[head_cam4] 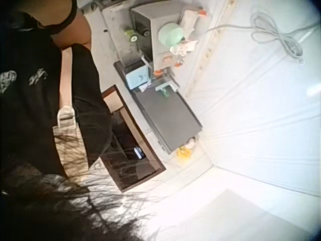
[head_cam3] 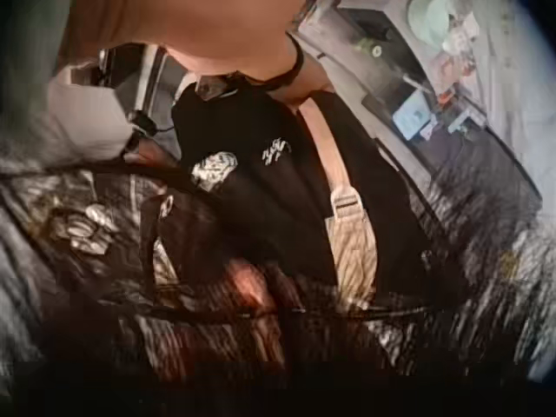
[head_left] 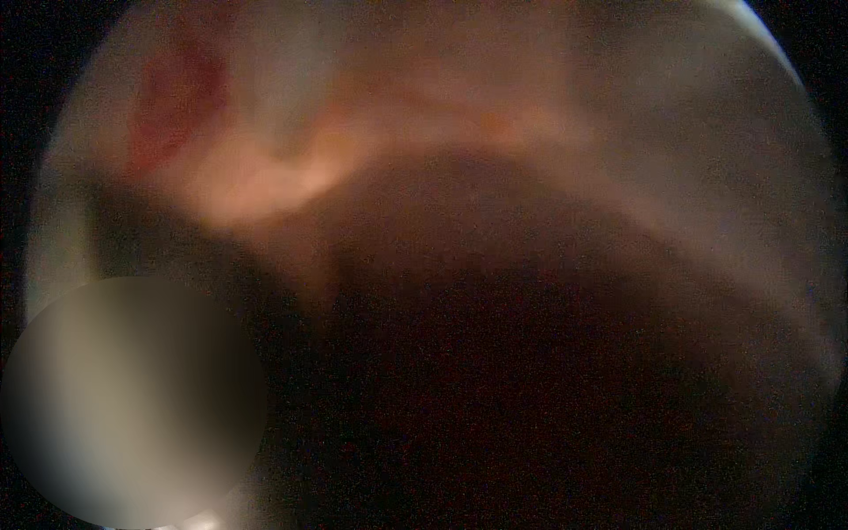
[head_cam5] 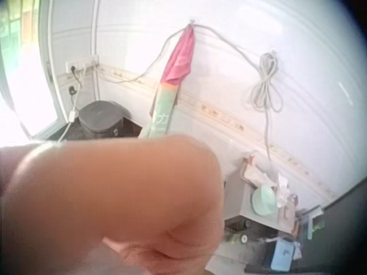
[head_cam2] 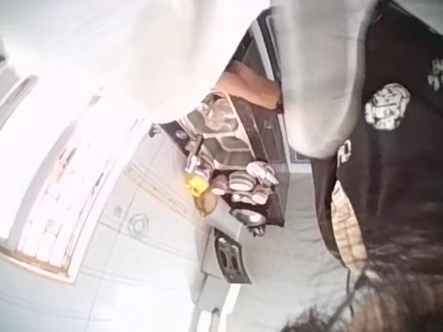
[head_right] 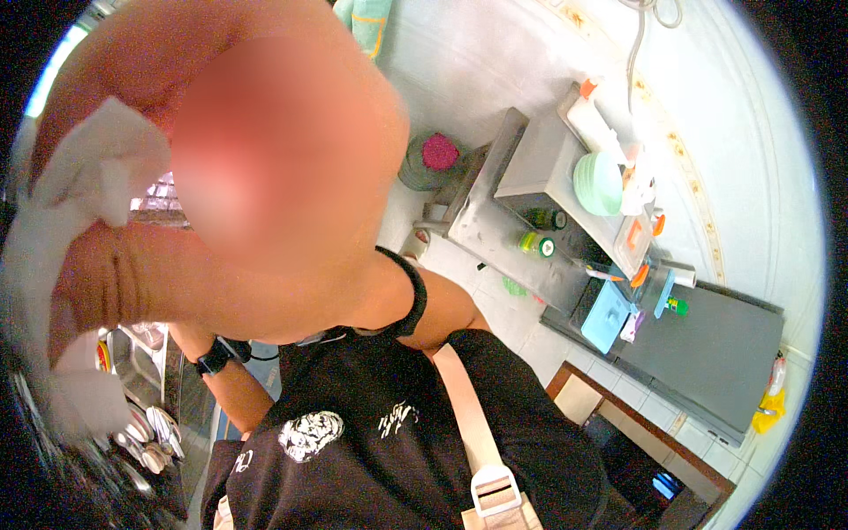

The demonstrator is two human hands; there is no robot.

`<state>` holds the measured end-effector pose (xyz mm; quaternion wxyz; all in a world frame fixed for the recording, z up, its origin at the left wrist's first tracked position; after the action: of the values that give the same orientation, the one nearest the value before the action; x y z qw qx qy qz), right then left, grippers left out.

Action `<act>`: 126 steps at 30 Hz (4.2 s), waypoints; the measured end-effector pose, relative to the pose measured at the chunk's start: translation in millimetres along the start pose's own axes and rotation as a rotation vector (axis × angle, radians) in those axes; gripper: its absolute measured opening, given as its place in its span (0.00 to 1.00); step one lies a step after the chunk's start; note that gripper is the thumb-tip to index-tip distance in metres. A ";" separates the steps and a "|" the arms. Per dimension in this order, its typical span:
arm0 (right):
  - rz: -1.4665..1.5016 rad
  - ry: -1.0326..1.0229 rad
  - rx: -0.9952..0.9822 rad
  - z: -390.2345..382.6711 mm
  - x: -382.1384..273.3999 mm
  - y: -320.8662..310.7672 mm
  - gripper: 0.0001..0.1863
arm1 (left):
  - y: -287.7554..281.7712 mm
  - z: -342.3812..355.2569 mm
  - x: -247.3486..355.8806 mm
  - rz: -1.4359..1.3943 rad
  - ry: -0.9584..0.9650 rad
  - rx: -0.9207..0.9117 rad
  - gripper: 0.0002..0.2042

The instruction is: Clean the kitchen countertop and wipe an appliance.

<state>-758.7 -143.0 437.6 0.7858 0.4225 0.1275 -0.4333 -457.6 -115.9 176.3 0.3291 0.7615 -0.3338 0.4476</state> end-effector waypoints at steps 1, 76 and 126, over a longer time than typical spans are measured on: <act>0.007 -0.008 -0.004 1.0 0.3 3.7 0.13 | 1.3 -0.1 2.7 0.003 0.003 -0.007 0.17; -0.419 -0.002 0.299 -18.1 -48.1 -69.9 0.29 | 162.1 -243.4 28.4 0.466 1.108 -0.755 0.22; -0.718 1.066 -0.088 -240.1 60.2 -326.7 0.31 | 221.7 -105.4 -276.7 0.350 -0.582 -0.485 0.27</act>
<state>-941.0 -78.9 76.1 0.4372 0.4784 0.6515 -0.3944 -788.5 -96.8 12.2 0.3096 0.6885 -0.6330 0.1716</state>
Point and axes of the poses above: each hand's wrist, its own z-axis towards the middle knuckle, its own y-axis out of the palm, x = y × z, the point moved 9 cm from there along z, towards the middle knuckle, and after that the axes turned 9 degrees about x, right-handed, at the moved point
